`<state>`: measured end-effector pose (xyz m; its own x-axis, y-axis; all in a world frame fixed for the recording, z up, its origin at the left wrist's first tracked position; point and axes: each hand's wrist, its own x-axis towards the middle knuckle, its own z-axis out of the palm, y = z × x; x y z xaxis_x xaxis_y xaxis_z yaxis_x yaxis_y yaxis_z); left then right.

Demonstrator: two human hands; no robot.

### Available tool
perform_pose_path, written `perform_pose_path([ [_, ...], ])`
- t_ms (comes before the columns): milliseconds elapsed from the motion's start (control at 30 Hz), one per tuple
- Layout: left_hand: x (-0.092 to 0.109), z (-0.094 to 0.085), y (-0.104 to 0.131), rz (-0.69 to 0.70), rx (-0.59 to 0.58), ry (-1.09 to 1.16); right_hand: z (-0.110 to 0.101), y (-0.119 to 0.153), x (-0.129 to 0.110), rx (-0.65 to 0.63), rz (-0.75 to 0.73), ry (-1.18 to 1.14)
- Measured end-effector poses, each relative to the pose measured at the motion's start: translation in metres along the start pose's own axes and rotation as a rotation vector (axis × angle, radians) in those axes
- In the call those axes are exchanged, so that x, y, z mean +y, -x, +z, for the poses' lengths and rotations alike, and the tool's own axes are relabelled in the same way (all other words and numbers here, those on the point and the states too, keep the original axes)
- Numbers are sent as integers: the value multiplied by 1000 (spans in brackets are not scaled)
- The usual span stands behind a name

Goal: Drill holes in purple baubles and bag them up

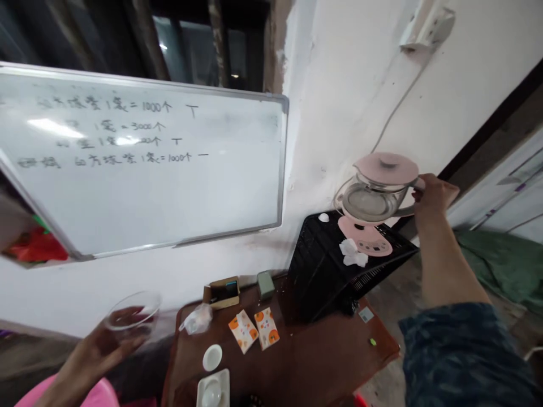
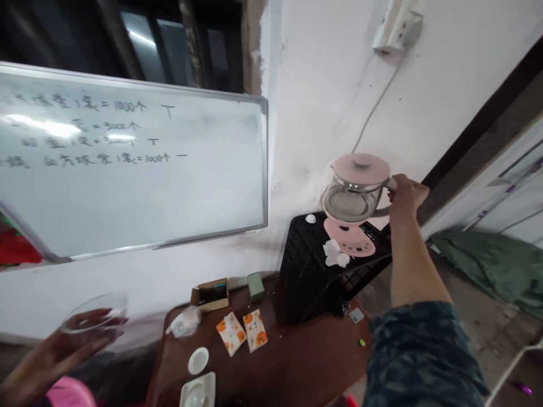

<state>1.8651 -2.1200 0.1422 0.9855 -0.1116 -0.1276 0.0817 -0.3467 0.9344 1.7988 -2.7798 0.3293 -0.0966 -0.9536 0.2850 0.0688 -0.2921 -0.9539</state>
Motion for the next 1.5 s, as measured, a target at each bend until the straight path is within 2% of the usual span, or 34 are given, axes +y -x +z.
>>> perform_pose_path([
  [33, 2, 6, -6, -30, -76, 60, 1, 10, -11, -34, -14, -21],
  [67, 7, 14, -11, -27, -92, 126, 1, 23, -21, -69, -21, -31],
  [200, 38, 62, -23, 103, -234, 234, -2, 85, -42, -272, 8, -7],
  [300, 59, 99, -27, 213, -334, 307, -5, 137, -39, -538, 25, 13],
  [400, 64, 121, -30, 287, -357, 300, -5, 183, -26, -732, 79, -1],
  [467, 61, 124, -30, 311, -332, 295, -3, 207, -16, -792, 89, -1],
  [567, 53, 121, -25, 308, -301, 294, -1, 232, -10, -862, 44, 66],
  [700, 41, 116, -18, 272, -294, 254, -4, 250, -16, -927, -103, 203],
  [867, 30, 121, -16, 297, -292, 201, -8, 263, -28, -1011, -293, 363],
  [1033, 22, 127, -17, 297, -316, 193, -10, 271, -35, -1013, -477, 457],
  [1300, 18, 127, -10, 305, -361, 157, -15, 276, -44, -973, -664, 584],
  [1500, 10, 134, -10, 295, -399, 147, -21, 278, -46, -923, -753, 657],
])
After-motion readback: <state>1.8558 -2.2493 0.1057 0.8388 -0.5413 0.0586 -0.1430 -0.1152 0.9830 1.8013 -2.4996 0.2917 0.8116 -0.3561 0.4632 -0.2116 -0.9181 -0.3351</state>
